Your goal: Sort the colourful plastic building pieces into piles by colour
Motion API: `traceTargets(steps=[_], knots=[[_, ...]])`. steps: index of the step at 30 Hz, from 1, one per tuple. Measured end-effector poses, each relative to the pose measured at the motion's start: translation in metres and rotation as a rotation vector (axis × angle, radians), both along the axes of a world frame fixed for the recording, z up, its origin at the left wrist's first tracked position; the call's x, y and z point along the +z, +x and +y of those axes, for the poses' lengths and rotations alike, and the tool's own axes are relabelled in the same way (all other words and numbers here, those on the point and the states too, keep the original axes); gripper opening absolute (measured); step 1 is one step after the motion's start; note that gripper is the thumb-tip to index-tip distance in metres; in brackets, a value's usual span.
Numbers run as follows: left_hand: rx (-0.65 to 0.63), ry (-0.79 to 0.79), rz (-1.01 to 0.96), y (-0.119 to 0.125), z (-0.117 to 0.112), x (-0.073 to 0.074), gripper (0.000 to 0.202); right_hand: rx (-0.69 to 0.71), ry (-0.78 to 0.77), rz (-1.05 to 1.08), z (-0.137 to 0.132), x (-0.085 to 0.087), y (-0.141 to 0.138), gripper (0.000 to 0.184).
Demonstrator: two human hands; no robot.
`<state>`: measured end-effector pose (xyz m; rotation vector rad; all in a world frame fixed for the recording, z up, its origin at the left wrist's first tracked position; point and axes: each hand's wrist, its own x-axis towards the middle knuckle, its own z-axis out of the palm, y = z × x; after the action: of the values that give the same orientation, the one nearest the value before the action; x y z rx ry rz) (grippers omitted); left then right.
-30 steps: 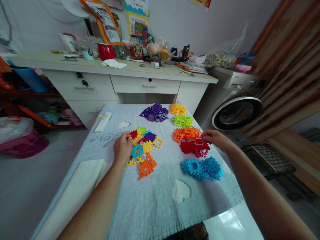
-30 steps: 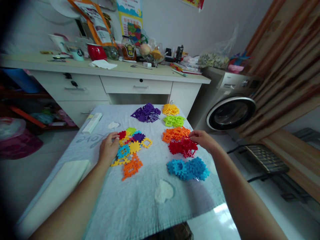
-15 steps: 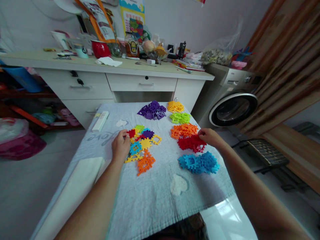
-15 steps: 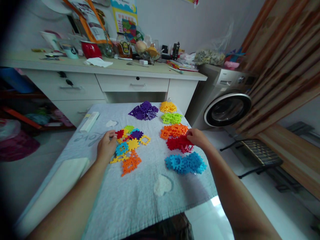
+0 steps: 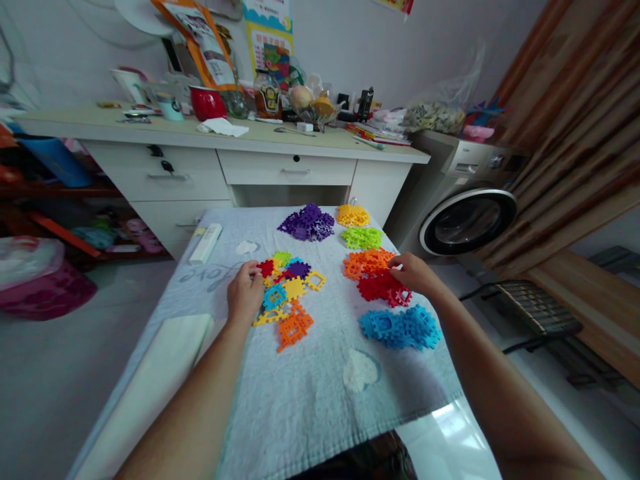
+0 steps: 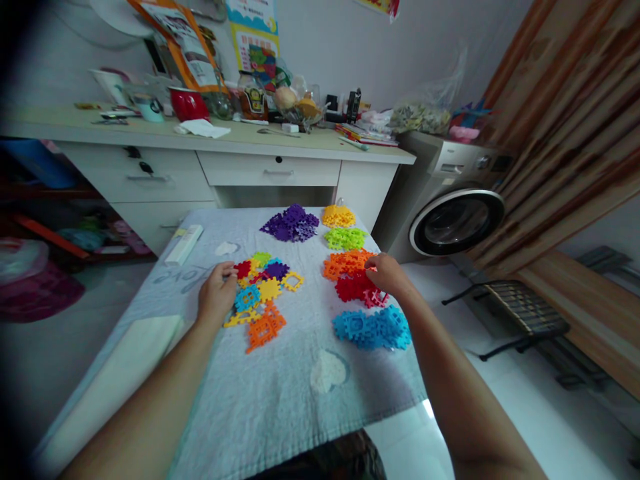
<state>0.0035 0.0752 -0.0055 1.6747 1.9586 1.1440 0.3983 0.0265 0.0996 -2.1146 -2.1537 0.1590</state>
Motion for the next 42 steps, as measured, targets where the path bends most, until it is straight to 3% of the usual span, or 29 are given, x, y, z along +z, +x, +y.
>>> traceTargets(steps=[7, 19, 31, 36, 42], knots=[[0.003, -0.01, -0.007, 0.002, 0.0, 0.002, 0.036, 0.164, -0.097, -0.179, -0.005, 0.001, -0.013, 0.021], [-0.014, 0.012, -0.001, 0.0, 0.001, -0.001, 0.037, 0.212, -0.051, -0.123, -0.025, 0.003, 0.007, 0.021], [-0.009, 0.003, -0.002, 0.001, 0.0, 0.0, 0.038, 0.224, -0.054, -0.076, -0.029, 0.008, 0.0, 0.016], [-0.01, -0.004, -0.003, 0.001, 0.0, 0.001, 0.039, 0.19, -0.06, -0.112, -0.03, 0.006, -0.003, 0.033], [-0.005, 0.0, -0.01, 0.001, 0.0, 0.001, 0.038, 0.201, -0.087, -0.152, -0.03, 0.008, -0.008, 0.028]])
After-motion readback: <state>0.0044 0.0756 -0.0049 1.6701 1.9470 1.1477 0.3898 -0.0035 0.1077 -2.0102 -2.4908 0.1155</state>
